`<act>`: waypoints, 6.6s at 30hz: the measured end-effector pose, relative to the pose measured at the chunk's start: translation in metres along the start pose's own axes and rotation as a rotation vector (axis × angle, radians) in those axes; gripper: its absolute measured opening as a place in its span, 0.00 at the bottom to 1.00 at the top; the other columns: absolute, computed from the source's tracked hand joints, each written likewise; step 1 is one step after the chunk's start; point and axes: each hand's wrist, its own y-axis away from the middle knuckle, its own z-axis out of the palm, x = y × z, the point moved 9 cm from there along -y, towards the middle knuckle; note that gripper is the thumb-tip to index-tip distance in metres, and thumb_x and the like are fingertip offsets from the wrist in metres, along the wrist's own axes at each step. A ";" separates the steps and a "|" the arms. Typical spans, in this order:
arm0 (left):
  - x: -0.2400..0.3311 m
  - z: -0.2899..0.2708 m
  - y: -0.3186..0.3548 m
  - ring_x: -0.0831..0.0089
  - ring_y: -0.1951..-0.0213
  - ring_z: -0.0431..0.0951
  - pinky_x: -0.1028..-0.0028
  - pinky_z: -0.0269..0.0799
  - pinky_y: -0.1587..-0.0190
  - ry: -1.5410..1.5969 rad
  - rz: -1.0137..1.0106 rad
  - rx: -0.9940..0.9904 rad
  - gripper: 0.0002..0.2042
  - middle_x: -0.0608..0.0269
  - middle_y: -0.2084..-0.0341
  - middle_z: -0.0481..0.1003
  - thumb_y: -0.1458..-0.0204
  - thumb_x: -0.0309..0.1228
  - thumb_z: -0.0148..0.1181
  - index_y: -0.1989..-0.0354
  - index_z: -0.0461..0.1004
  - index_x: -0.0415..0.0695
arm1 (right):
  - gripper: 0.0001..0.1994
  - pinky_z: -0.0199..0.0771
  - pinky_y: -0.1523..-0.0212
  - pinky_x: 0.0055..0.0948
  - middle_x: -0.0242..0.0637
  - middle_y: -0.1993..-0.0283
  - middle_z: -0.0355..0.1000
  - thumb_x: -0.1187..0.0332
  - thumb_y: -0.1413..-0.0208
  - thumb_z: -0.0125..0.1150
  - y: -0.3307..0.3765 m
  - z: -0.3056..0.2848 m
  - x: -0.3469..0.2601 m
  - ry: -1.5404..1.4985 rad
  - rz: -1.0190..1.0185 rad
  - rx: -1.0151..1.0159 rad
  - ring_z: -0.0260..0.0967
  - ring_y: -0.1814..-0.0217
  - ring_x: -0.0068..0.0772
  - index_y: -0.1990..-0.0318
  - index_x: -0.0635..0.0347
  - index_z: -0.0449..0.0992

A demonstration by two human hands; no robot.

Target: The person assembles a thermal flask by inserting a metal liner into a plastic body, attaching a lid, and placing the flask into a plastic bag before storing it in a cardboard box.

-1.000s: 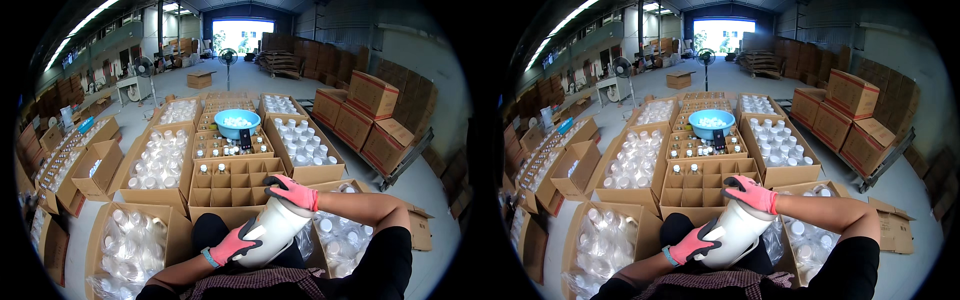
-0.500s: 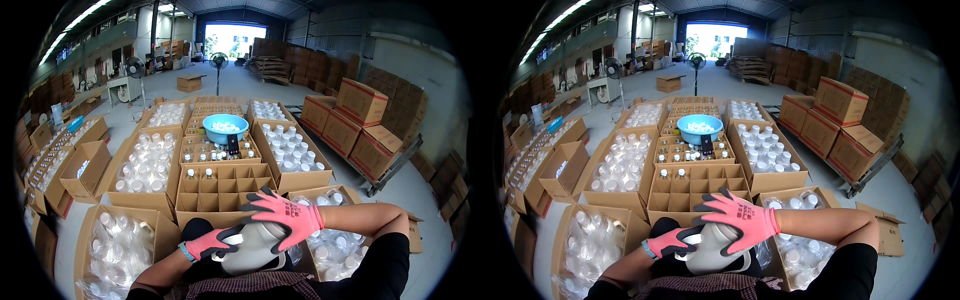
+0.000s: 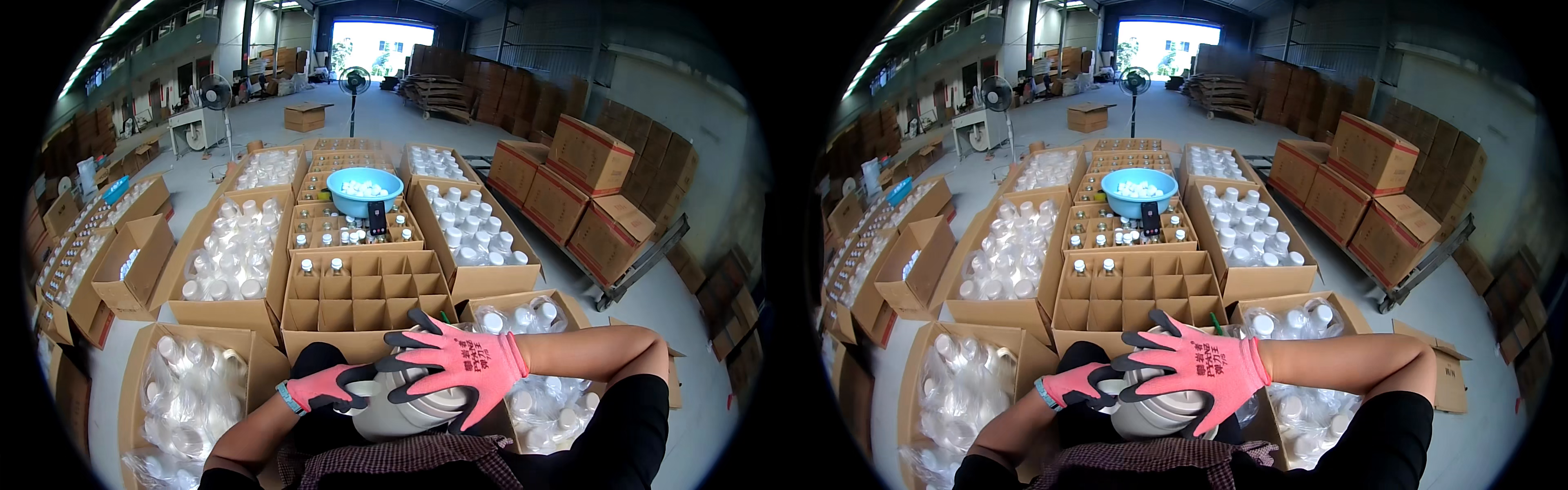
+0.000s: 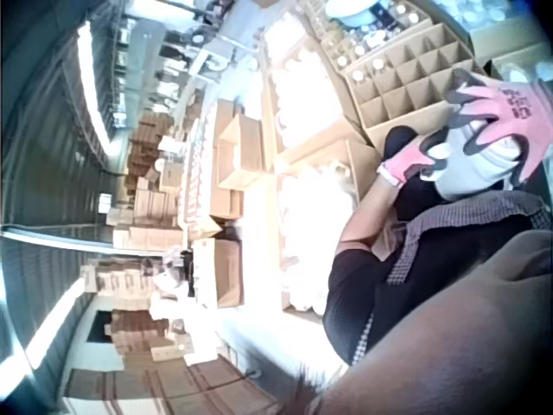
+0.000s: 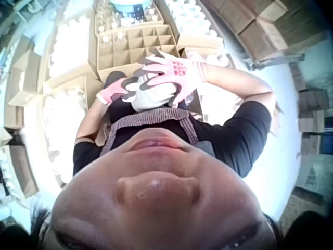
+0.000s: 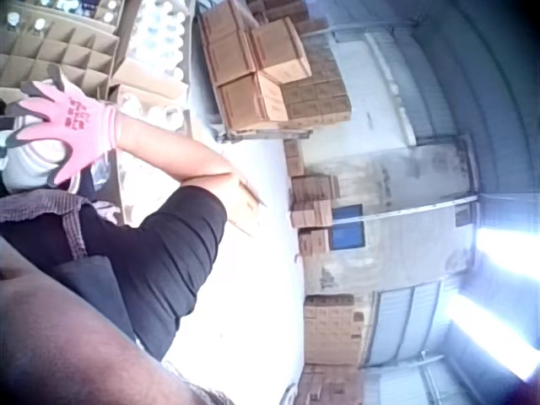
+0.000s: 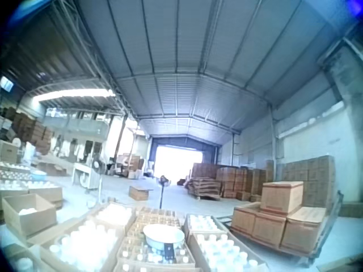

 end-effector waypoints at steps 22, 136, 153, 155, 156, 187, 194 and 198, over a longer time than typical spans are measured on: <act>-0.035 -0.001 -0.029 0.79 0.60 0.77 0.76 0.74 0.57 0.105 0.053 0.395 0.25 0.66 0.60 0.79 0.55 0.23 0.69 0.45 0.73 0.36 | 0.48 0.60 0.34 0.41 0.47 0.39 0.63 0.59 0.64 0.75 0.069 0.034 0.092 -0.415 0.578 0.330 0.61 0.36 0.48 0.33 0.62 0.58; 0.040 0.021 0.019 0.57 0.60 0.73 0.52 0.68 0.53 -1.202 0.687 0.555 0.24 0.61 0.63 0.75 0.76 0.40 0.73 0.65 0.75 0.48 | 0.32 0.55 0.30 0.34 0.39 0.34 0.63 0.65 0.43 0.64 0.112 0.263 0.212 -1.460 0.680 0.847 0.59 0.31 0.35 0.33 0.62 0.59; -0.045 0.024 0.058 0.50 0.56 0.75 0.60 0.70 0.53 -0.990 0.235 0.601 0.23 0.51 0.61 0.76 0.64 0.34 0.72 0.56 0.75 0.42 | 0.60 0.61 0.33 0.37 0.46 0.33 0.56 0.68 0.58 0.77 0.081 0.271 0.090 -0.944 0.732 0.806 0.55 0.31 0.37 0.28 0.65 0.31; -0.013 -0.011 0.050 0.59 0.64 0.79 0.67 0.73 0.58 -0.596 0.305 0.974 0.15 0.50 0.67 0.79 0.52 0.28 0.63 0.56 0.76 0.36 | 0.56 0.65 0.36 0.34 0.44 0.35 0.57 0.74 0.55 0.72 0.069 0.250 0.111 -1.304 0.755 0.851 0.57 0.33 0.35 0.28 0.65 0.30; -0.018 -0.035 0.039 0.73 0.65 0.77 0.72 0.72 0.58 -0.229 0.255 0.980 0.14 0.56 0.68 0.80 0.45 0.29 0.59 0.54 0.76 0.34 | 0.54 0.65 0.37 0.33 0.42 0.35 0.59 0.77 0.54 0.69 0.065 0.239 0.119 -1.289 0.732 0.832 0.57 0.33 0.34 0.27 0.62 0.31; -0.010 -0.106 0.141 0.71 0.35 0.63 0.72 0.55 0.33 -0.197 0.715 1.471 0.31 0.58 0.35 0.65 0.49 0.19 0.51 0.32 0.58 0.36 | 0.58 0.51 0.31 0.54 0.61 0.27 0.42 0.64 0.69 0.80 -0.016 0.200 0.082 -0.464 0.560 0.607 0.41 0.26 0.67 0.29 0.61 0.47; -0.050 -0.157 0.319 0.59 0.44 0.74 0.62 0.70 0.41 0.093 0.649 1.541 0.18 0.50 0.43 0.71 0.43 0.29 0.54 0.45 0.72 0.38 | 0.50 0.61 0.35 0.51 0.55 0.30 0.51 0.54 0.72 0.81 -0.191 0.185 0.052 -0.608 0.120 0.373 0.55 0.32 0.63 0.36 0.57 0.63; -0.072 -0.172 0.321 0.59 0.47 0.76 0.60 0.72 0.42 0.791 0.497 1.325 0.17 0.50 0.49 0.75 0.38 0.33 0.50 0.43 0.71 0.40 | 0.42 0.62 0.41 0.46 0.42 0.41 0.64 0.54 0.64 0.75 -0.249 0.206 0.049 -0.570 0.110 0.423 0.65 0.41 0.49 0.37 0.52 0.65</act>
